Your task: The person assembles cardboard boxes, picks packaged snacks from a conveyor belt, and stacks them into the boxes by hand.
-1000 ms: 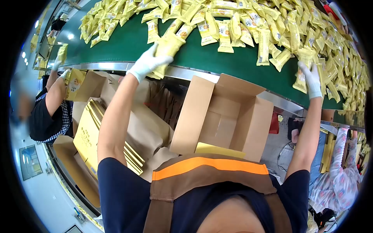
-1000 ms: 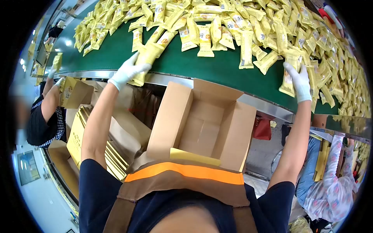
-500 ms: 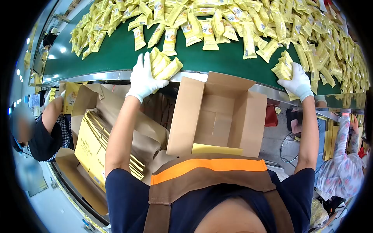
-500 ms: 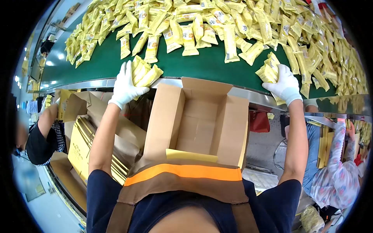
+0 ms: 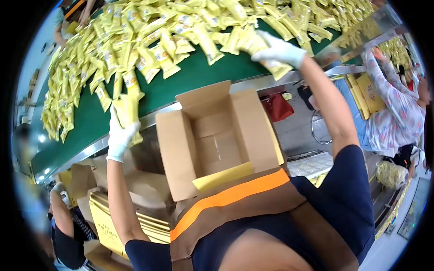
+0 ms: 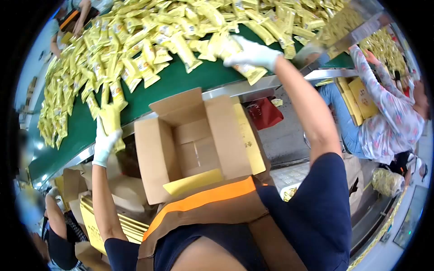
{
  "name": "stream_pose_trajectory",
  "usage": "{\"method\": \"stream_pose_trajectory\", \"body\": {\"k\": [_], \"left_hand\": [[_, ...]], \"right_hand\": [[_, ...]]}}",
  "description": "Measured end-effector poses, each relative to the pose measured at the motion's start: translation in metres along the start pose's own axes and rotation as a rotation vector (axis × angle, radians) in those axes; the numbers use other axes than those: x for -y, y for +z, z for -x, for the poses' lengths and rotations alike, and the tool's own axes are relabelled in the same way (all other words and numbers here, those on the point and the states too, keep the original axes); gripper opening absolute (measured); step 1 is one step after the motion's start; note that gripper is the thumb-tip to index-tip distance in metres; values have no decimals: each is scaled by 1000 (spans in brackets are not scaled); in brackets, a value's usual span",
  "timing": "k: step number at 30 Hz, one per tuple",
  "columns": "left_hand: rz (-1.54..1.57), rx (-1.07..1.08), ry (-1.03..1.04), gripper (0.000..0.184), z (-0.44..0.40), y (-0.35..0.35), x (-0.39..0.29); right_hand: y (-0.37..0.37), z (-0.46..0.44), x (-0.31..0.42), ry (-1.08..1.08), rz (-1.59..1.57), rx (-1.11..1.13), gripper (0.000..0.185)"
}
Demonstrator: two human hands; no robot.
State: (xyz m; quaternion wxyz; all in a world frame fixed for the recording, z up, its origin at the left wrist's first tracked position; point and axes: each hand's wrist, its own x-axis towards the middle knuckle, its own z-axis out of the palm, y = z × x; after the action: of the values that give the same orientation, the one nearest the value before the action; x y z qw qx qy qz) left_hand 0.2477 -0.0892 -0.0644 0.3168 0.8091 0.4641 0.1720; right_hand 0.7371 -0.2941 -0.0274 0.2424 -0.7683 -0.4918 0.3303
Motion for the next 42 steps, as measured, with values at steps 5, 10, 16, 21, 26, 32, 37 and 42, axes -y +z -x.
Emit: {"method": "stream_pose_trajectory", "body": {"k": [5, 10, 16, 21, 26, 32, 37, 42], "left_hand": [[1280, 295, -160, 82, 47, -47, -35], [744, 851, 33, 102, 29, 12, -138], [-262, 913, 373, 109, 12, 82, -149], [-700, 754, 605, 110, 39, 123, -155], [-819, 633, 605, 111, 52, 164, -151], [-1115, 758, 488, 101, 61, 201, -154], [-1148, 422, 714, 57, 80, 194, -158], [-613, 946, 229, 62, 42, 172, -173]], "right_hand": [[15, 75, 109, -342, -351, 684, 92], [143, 49, 164, -554, 704, 956, 87], [235, 97, 111, -417, 672, 784, 79], [230, 142, 78, -737, 742, 452, 94], [226, 144, 84, -533, 684, 628, 72], [193, 133, 94, -722, 650, 892, 44], [303, 137, 36, -660, 404, 618, 38], [191, 107, 96, -610, 174, 1178, 35]]}}
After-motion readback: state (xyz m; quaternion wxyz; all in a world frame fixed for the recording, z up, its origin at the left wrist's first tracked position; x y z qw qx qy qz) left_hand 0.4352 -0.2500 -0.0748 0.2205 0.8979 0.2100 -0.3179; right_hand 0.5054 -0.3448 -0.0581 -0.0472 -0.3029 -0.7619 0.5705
